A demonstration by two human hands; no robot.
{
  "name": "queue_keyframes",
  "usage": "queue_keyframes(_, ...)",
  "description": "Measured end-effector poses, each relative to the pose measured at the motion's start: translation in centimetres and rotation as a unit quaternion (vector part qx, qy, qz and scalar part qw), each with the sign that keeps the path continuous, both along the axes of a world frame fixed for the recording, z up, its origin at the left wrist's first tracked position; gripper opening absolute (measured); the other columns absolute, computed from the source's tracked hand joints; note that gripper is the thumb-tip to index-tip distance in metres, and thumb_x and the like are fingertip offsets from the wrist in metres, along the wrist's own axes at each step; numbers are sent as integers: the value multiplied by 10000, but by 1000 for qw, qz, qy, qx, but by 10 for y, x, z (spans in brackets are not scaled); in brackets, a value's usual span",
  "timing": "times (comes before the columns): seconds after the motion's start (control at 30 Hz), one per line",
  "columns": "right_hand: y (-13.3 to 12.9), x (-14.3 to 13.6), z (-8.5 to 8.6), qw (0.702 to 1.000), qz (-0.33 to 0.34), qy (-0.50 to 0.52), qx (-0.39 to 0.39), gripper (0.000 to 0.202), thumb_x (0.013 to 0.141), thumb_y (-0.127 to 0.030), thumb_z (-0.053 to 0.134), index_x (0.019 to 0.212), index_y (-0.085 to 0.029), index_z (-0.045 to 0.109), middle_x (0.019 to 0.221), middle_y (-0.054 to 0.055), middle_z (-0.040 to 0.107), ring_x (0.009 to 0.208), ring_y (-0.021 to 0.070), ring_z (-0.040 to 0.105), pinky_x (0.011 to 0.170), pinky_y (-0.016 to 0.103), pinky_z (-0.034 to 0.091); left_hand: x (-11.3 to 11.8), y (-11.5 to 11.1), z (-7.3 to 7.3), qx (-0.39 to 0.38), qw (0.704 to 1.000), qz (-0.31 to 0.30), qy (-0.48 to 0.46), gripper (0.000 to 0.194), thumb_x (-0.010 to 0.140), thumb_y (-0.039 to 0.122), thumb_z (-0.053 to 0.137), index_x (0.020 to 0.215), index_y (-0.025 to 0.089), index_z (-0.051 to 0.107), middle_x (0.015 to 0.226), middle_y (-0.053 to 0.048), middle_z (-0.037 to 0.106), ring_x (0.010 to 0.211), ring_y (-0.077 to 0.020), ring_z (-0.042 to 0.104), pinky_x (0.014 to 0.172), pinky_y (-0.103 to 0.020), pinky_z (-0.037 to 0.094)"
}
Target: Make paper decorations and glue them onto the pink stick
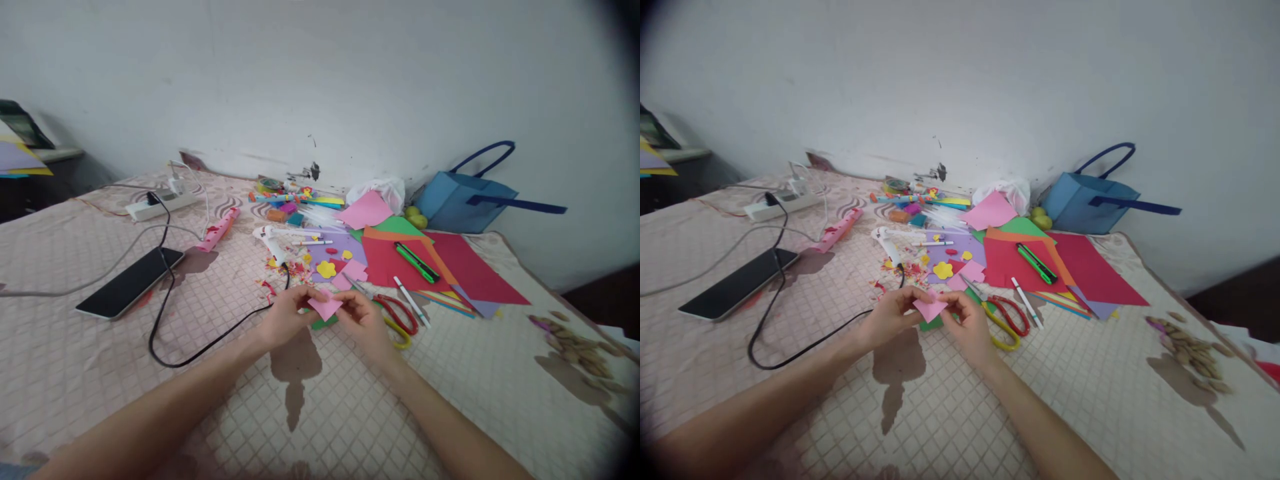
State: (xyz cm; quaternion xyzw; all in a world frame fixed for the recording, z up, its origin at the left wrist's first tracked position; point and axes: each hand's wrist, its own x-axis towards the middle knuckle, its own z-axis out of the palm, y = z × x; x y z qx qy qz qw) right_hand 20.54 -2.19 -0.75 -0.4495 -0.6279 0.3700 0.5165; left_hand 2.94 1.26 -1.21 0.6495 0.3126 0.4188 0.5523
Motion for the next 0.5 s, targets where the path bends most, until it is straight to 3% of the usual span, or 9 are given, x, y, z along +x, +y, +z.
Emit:
queue_keyframes(0.33, -1, 1, -2, 999, -19, 0, 29, 115, 767, -203, 620, 875, -233, 595, 822, 7, 613, 745, 147, 581, 682, 278, 471, -1, 0, 0, 6, 999, 29, -15, 110, 694, 102, 615, 799, 131, 627, 821, -40, 621, 763, -132, 581, 731, -248, 455)
queue_keyframes(0.5, 1, 1, -4, 998, 2, -17, 62, 124, 773, -182, 610, 882, -241, 608, 857, 16, 601, 797, 159, 573, 712, 295, 468, 0, -1, 2, 19, 1000, 17, -12, 166, 687, 71, 599, 838, 132, 628, 833, -38, 615, 782, -133, 575, 731, -239, 449)
